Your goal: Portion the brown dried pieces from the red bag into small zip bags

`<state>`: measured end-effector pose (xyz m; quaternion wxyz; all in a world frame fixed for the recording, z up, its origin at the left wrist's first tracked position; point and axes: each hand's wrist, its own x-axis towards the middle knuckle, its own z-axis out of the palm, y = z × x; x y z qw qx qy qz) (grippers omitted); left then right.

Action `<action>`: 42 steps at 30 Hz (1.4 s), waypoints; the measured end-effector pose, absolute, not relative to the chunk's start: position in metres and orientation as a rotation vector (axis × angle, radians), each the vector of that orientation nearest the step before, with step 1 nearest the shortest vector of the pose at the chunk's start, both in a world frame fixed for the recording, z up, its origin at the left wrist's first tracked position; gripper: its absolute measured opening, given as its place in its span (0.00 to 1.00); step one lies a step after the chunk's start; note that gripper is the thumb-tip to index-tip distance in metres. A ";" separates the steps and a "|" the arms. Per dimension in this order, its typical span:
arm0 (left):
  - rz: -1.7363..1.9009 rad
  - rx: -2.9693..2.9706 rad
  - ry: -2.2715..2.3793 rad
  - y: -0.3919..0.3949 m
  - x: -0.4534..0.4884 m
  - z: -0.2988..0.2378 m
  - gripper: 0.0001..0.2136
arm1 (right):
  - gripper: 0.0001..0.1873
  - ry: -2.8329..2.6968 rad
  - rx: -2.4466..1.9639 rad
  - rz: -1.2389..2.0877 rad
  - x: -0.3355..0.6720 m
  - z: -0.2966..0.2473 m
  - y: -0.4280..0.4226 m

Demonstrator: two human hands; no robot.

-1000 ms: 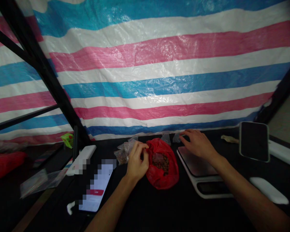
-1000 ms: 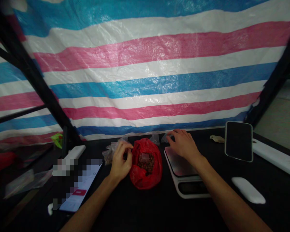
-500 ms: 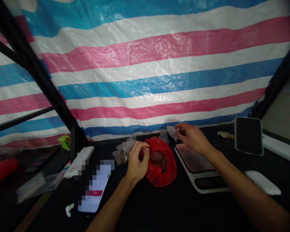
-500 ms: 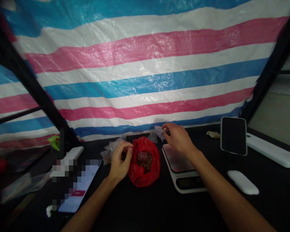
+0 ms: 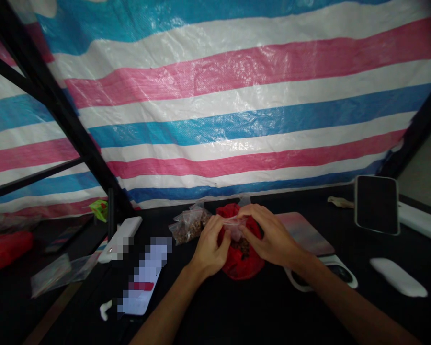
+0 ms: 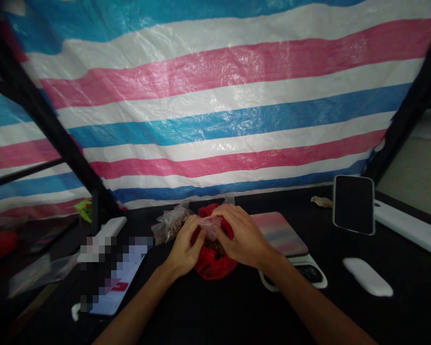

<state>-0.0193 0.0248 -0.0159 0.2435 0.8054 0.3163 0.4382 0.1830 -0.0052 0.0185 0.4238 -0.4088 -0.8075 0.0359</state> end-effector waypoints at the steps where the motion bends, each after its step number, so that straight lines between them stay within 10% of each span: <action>1: 1.210 2.216 0.847 0.023 -0.019 -0.016 0.09 | 0.09 -2.027 -1.026 0.087 0.182 0.018 -0.005; 34: 0.836 2.154 1.980 0.021 -0.016 -0.005 0.07 | 0.17 -2.394 -1.067 0.102 0.179 0.006 0.002; 42: 0.925 1.809 1.556 0.023 -0.011 -0.020 0.10 | 0.22 -2.377 -1.184 0.115 0.185 -0.001 0.004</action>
